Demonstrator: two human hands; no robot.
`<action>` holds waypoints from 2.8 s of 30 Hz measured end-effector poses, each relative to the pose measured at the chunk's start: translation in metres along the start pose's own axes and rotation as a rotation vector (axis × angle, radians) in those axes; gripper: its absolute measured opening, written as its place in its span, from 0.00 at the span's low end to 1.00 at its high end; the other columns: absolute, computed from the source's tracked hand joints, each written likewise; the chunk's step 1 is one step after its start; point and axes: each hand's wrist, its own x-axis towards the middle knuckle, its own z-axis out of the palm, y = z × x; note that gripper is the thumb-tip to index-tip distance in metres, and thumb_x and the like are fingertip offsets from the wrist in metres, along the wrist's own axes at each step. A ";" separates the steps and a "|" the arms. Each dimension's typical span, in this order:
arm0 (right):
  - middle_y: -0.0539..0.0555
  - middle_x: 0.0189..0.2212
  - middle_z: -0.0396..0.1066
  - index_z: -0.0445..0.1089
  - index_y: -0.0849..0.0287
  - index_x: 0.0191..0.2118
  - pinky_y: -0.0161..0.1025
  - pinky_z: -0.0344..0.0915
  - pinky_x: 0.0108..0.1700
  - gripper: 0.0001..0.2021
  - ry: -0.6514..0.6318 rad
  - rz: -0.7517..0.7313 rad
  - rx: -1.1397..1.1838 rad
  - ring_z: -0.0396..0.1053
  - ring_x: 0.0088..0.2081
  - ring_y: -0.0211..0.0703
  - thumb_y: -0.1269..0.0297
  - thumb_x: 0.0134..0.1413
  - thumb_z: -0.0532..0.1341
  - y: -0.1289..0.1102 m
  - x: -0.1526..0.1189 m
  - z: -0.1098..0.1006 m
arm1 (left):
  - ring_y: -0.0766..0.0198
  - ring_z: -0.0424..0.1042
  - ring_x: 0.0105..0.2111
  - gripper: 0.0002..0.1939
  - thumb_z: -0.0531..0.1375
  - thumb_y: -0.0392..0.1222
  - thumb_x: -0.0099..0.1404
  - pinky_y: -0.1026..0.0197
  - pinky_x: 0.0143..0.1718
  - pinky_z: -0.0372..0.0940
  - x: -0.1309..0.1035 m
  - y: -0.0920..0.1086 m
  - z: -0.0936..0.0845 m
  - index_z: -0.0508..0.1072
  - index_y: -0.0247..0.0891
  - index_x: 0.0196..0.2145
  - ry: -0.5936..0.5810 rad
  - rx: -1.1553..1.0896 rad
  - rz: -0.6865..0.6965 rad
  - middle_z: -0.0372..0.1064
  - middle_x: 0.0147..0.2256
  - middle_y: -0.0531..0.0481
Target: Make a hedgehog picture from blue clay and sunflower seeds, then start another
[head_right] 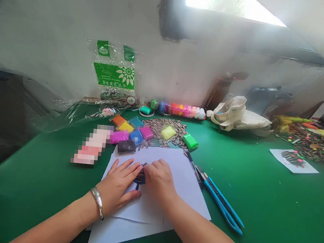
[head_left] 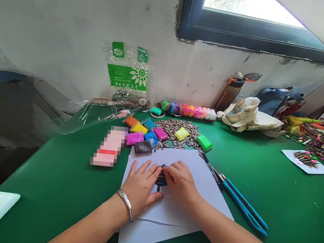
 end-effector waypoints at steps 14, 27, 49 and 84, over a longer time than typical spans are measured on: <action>0.51 0.24 0.67 0.70 0.58 0.26 0.36 0.53 0.36 0.08 -0.051 0.058 -0.060 0.60 0.31 0.39 0.71 0.54 0.58 0.004 -0.002 -0.013 | 0.46 0.47 0.61 0.31 0.55 0.53 0.62 0.32 0.57 0.39 0.000 -0.001 0.001 0.55 0.40 0.60 0.022 -0.003 0.011 0.55 0.60 0.44; 0.51 0.22 0.66 0.68 0.59 0.23 0.35 0.53 0.35 0.10 -0.099 0.021 -0.097 0.58 0.30 0.39 0.71 0.54 0.58 0.003 -0.001 -0.010 | 0.46 0.47 0.61 0.30 0.55 0.52 0.62 0.32 0.57 0.39 0.001 0.001 -0.001 0.56 0.41 0.60 -0.001 0.006 -0.001 0.55 0.59 0.43; 0.55 0.31 0.69 0.73 0.57 0.42 0.36 0.59 0.37 0.13 -0.030 0.077 0.041 0.64 0.34 0.41 0.73 0.55 0.54 0.011 0.007 -0.008 | 0.46 0.47 0.61 0.31 0.55 0.53 0.61 0.31 0.57 0.38 0.002 0.002 -0.003 0.57 0.39 0.59 0.002 -0.007 -0.005 0.55 0.59 0.42; 0.60 0.32 0.71 0.72 0.64 0.34 0.38 0.55 0.38 0.09 -0.281 -0.075 -0.403 0.66 0.35 0.45 0.73 0.54 0.54 0.032 0.095 0.006 | 0.47 0.46 0.61 0.34 0.55 0.53 0.61 0.33 0.58 0.37 0.001 0.000 -0.004 0.51 0.39 0.62 -0.024 -0.034 -0.028 0.52 0.61 0.43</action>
